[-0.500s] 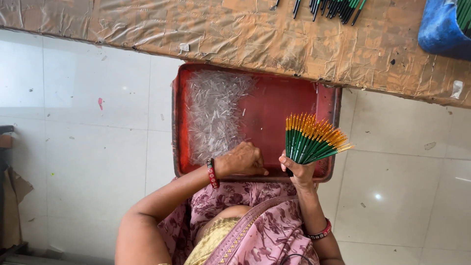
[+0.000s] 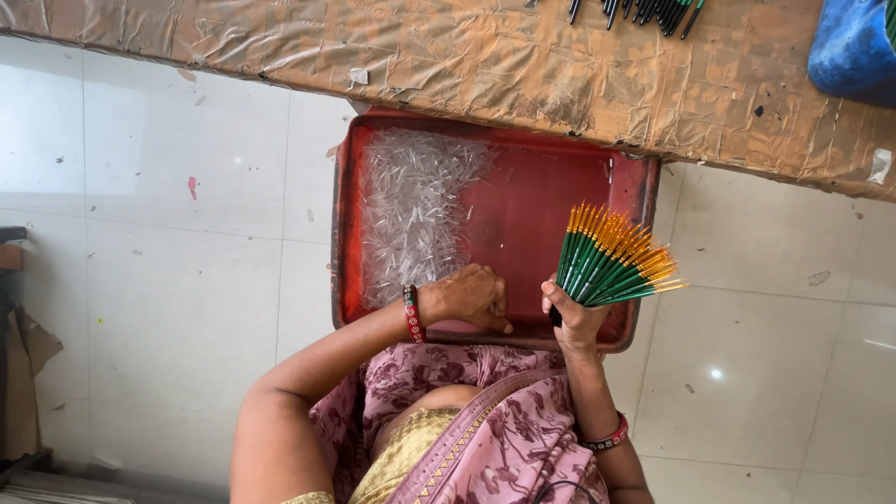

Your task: The recorder is organizing, bundling, and packing paintbrushes into a box.

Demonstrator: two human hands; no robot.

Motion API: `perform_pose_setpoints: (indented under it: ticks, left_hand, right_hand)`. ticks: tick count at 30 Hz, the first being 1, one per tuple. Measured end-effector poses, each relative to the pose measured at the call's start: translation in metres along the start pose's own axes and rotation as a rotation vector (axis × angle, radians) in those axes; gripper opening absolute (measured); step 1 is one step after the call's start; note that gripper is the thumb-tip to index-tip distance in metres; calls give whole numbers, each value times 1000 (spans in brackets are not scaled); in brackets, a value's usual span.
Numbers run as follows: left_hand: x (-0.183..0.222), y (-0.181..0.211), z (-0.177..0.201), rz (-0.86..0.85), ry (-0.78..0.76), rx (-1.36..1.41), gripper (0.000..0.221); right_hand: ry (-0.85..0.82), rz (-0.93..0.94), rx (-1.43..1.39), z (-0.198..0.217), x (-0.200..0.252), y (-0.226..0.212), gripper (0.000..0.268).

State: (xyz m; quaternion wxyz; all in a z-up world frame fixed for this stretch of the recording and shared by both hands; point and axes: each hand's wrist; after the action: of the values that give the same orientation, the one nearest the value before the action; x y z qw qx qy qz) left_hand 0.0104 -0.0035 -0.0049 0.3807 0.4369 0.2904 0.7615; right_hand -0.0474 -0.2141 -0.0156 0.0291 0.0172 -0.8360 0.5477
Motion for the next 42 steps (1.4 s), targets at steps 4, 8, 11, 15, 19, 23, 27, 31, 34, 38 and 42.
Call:
perform_pose_setpoints:
  ticks: [4,8,11,15,19,23,27,31,34,38,42]
  left_hand:
    - [-8,-14,7,-28,101,25,32]
    - [0,11,61,-11,381,78,37]
    - [3,42,93,188,411,322,45]
    - [-6,56,98,-238,573,552,55]
    - [-19,56,90,-287,650,593,50]
    - [-24,50,82,-184,609,741,43]
    - [-22,49,84,-197,630,734,43]
    - [-21,52,86,-159,592,732,42]
    - [-20,55,90,-165,562,731,40]
    - [-13,63,114,-397,543,834,26]
    - [4,69,166,-489,519,810,15]
  right_hand:
    - [66,34,68,-4,-1,3,24]
    - [94,39,128,3,6,16,23]
    - [109,10,174,-3,6,9,23]
    - [126,-23,186,-7,3,5,25]
    - [128,-40,167,-3,7,10,26]
    - [163,-44,106,-3,9,14,29]
    - [159,6,146,-2,9,17,27]
    - [157,9,168,1,11,21,26]
    - [142,-2,180,2,15,20,25]
    - [93,-48,243,2,17,17,21]
    - [83,-65,253,-4,15,15,17]
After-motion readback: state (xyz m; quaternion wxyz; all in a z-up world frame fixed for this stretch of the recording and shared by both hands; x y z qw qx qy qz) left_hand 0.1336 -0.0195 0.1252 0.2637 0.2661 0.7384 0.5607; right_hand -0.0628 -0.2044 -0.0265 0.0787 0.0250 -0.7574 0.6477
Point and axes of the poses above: each hand's wrist, its own x-axis away from the middle knuckle, its own z-axis out of the back of the hand, y = z × x, and after that the axes turned 8 degrees about -y, right-handed
